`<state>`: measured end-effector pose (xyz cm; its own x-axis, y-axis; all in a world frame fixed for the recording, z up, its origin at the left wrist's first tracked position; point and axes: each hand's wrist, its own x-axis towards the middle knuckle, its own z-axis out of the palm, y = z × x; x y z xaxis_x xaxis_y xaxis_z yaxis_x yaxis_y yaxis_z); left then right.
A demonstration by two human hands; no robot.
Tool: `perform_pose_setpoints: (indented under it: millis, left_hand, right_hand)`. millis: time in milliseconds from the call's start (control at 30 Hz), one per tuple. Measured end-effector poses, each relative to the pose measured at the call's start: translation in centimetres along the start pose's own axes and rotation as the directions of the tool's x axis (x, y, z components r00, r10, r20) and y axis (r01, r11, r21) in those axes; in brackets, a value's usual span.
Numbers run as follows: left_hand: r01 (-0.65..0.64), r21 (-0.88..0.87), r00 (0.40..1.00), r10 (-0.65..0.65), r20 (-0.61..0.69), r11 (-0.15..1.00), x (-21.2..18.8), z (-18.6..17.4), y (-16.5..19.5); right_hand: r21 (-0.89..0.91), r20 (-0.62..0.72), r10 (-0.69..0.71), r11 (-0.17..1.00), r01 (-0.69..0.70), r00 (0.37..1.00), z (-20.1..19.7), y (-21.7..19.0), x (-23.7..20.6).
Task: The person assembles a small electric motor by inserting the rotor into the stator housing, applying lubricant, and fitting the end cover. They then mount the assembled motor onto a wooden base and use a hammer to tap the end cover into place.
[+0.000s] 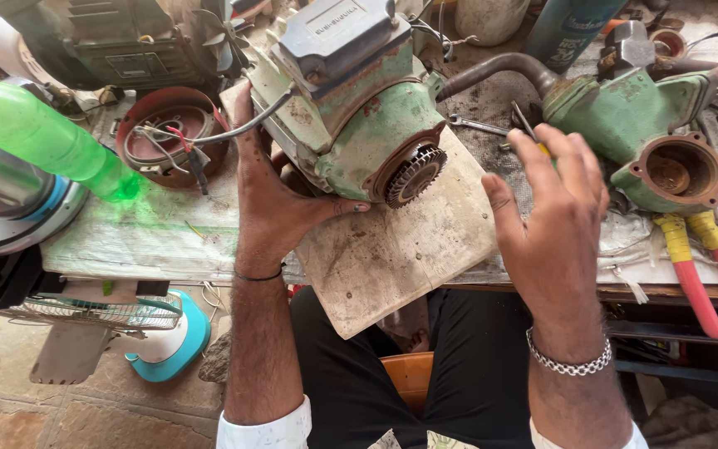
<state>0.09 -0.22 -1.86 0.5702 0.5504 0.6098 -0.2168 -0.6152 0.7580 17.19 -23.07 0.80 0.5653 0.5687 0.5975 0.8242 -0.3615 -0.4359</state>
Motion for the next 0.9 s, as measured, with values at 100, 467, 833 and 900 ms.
perform_pose_setpoints:
  millis: [100, 467, 833, 900]
  left_hand:
    - [-0.021, -0.003, 1.0, 0.021, 0.013, 1.0, 0.0, 0.0, 0.1]
    - [0.012, -0.038, 0.999, -0.011, 0.032, 0.999, 0.4, -0.4, -0.2]
    - [0.082, -0.075, 0.997, -0.082, -0.002, 0.994, 0.5, 0.0, 1.5]
    - [0.093, -0.021, 0.996, -0.093, -0.014, 0.995, 0.7, 0.1, 1.8]
  right_hand:
    - [0.055, -0.044, -0.003, 0.998, 0.005, 0.999, 0.2, 1.2, -0.8]
    - [0.214, -0.089, 0.069, 0.976, -0.048, 0.994, -0.8, 0.6, -4.8]
    - [-0.061, 0.027, 0.179, 0.982, -0.178, 0.983, -2.5, 5.3, -3.3]
    - [-0.066, -0.005, 0.188, 0.98, -0.188, 0.982, -2.7, 6.2, -3.1]
